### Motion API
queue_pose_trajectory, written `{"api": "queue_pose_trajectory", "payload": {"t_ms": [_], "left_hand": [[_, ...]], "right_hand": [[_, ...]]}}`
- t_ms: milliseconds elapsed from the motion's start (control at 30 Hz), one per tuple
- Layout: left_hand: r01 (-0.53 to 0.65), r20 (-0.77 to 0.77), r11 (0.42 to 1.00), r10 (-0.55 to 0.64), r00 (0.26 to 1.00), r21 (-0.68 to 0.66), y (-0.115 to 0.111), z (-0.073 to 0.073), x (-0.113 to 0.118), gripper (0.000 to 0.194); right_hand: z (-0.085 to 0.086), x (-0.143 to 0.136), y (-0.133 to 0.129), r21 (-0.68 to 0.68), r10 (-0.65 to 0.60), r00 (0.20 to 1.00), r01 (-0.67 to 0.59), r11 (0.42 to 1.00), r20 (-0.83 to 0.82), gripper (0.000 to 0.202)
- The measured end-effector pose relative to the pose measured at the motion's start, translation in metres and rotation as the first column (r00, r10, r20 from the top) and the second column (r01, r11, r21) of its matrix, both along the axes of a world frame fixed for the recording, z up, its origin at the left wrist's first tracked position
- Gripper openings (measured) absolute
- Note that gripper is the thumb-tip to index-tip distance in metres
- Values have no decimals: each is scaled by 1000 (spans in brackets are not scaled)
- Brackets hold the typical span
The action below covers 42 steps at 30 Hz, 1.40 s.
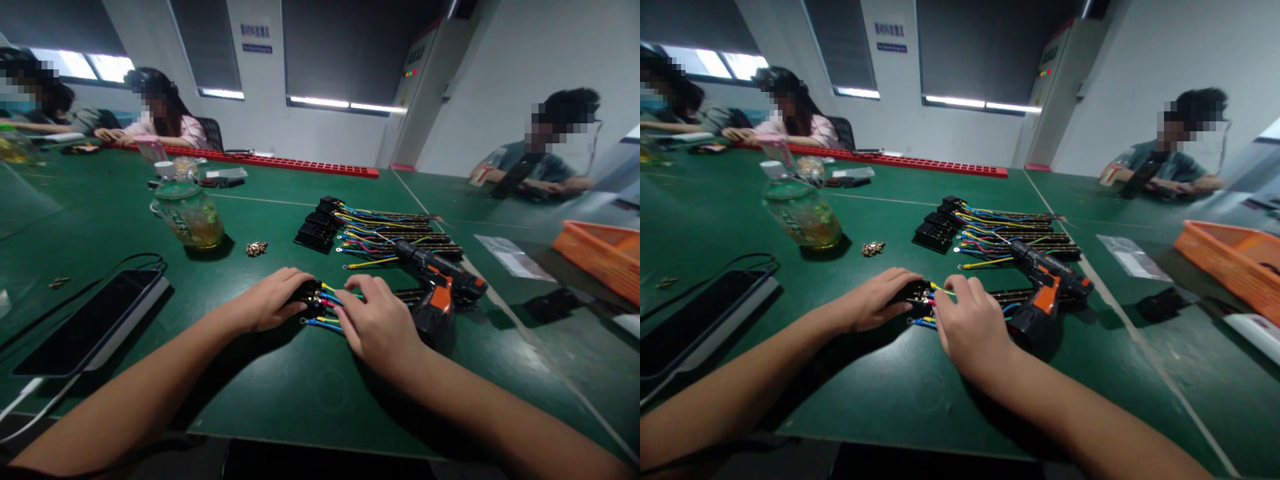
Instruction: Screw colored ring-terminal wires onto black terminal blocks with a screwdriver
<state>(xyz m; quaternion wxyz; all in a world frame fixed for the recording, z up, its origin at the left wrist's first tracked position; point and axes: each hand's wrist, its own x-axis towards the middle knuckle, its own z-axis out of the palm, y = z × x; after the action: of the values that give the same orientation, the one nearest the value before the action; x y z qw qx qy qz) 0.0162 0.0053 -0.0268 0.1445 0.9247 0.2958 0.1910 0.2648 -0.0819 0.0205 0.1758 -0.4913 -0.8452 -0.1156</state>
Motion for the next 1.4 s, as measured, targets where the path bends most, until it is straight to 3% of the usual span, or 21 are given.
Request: {"api": "queue_pose_trajectory", "payload": {"t_ms": [167, 467, 1167, 1400], "left_hand": [[15, 12, 1000, -15, 1000, 13, 0, 0, 0, 45], [-17, -13, 1000, 16, 1000, -24, -1, 2, 1, 46], [-14, -31, 1000, 14, 999, -21, -1, 4, 0, 46], [-24, -36, 999, 23, 999, -27, -1, 4, 1, 45]], "right_hand": [[3, -22, 14, -186, 21, 992, 2, 983, 124, 28], [-14, -25, 26, -263, 29, 973, 32, 964, 228, 29], [-32, -18, 28, -222, -19, 988, 52, 974, 150, 27], [-33, -14, 27, -233, -39, 998, 48, 971, 44, 27]]}}
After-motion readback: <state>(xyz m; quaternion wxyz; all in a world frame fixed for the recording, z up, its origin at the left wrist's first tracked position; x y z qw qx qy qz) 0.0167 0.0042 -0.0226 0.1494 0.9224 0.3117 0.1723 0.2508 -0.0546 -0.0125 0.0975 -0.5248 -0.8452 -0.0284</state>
